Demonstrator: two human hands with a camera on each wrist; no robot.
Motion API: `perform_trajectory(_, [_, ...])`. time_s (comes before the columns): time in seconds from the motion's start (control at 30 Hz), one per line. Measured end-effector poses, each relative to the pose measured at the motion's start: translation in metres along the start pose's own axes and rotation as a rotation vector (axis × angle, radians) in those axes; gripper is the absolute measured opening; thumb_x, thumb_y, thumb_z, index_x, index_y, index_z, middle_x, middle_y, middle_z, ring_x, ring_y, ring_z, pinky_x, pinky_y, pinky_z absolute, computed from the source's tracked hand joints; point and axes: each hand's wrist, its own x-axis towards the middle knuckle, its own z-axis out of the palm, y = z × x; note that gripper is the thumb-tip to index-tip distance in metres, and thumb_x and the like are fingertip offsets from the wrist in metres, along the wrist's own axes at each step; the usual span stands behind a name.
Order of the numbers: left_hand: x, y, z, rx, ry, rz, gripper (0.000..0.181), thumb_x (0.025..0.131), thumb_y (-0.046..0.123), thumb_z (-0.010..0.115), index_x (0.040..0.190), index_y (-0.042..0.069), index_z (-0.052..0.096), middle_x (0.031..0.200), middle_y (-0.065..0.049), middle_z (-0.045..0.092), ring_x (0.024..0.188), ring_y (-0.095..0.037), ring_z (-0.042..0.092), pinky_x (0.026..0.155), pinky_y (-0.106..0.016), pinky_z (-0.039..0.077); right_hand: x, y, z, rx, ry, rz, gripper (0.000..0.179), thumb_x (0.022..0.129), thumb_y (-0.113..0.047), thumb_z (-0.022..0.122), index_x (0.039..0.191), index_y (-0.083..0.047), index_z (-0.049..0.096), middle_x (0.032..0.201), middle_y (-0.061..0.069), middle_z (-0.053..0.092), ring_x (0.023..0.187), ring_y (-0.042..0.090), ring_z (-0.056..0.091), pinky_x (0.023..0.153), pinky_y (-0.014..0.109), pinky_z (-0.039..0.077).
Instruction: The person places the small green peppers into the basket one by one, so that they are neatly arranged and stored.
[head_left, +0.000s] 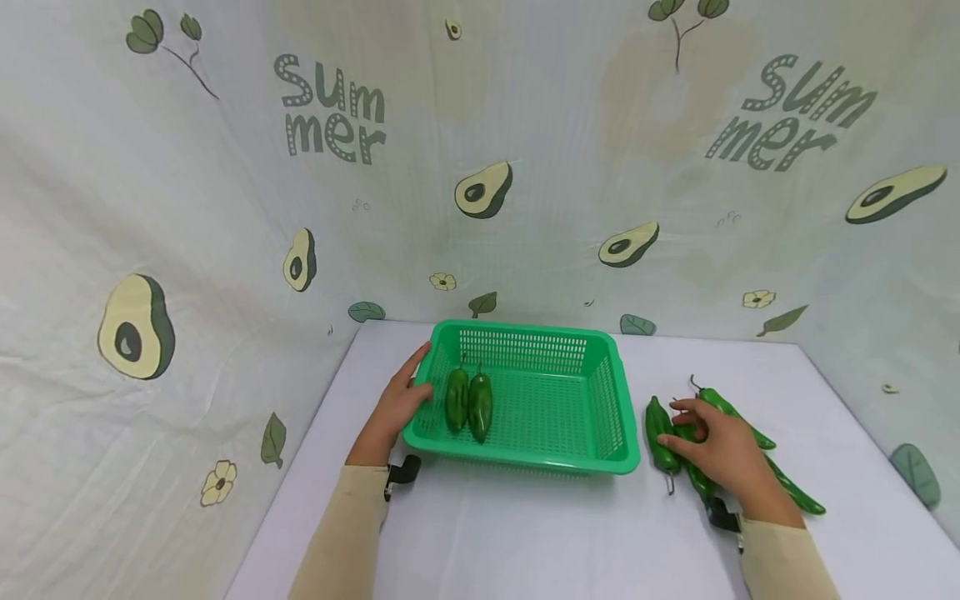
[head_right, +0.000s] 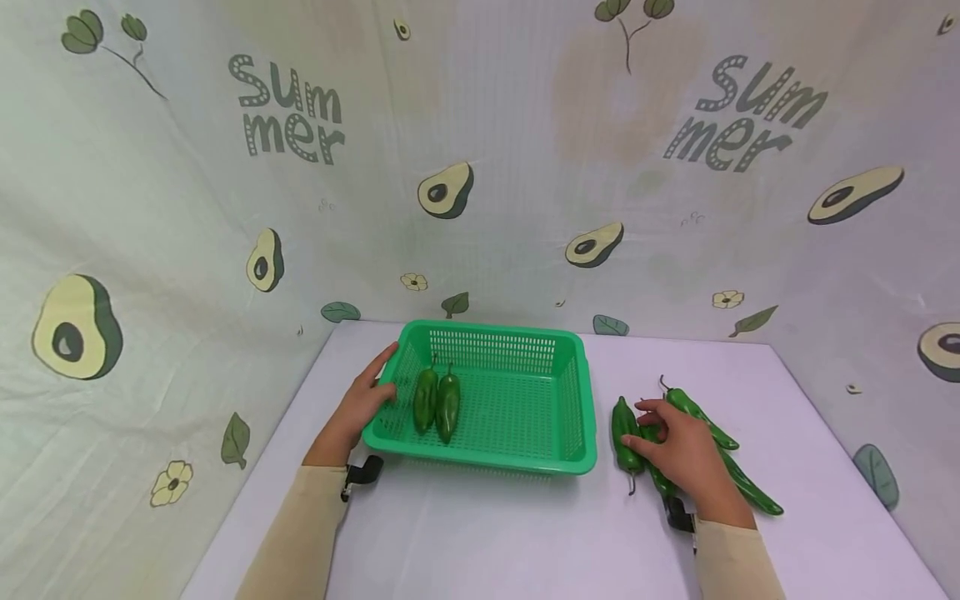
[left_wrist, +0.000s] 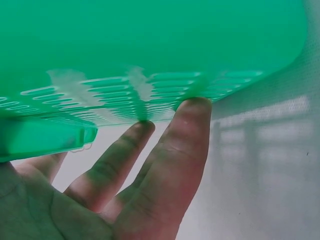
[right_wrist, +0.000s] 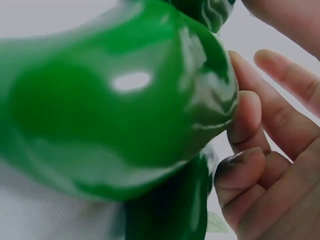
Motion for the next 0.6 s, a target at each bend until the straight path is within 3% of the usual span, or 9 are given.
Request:
perform_trajectory(0.23, [0.003,0.003,0.001,0.007,-0.02,-0.01,0.091,0.084,0.014,0.057,0.161,0.055,0.033,0.145,-0.015,0.058,0.1,-0.03,0.059,0.075,-0.04,0.049,-0.004,-0.004,-0.002,-0.01,-0.05,0.042,0.072,0.082,-0.049,0.088,0.137,-0.01,0.063,0.105,0.002,0.076,0.075,0.018,0.047,0.059,0.031,0.039])
perform_trajectory(0.6, [0.0,0.001,-0.001,-0.01,-0.019,0.001,0.091,0.084,0.014,0.059,0.161,0.054,0.033,0.145,-0.017,0.057,0.101,-0.032,0.06,0.075,-0.041,0.05,-0.001,-0.013,-0.007,-0.021,-0.067,0.021,0.072,0.08,-0.041,0.092,0.137,-0.007,0.064,0.106,0.008,0.077,0.068,0.015,0.05,0.058,0.032,0.042])
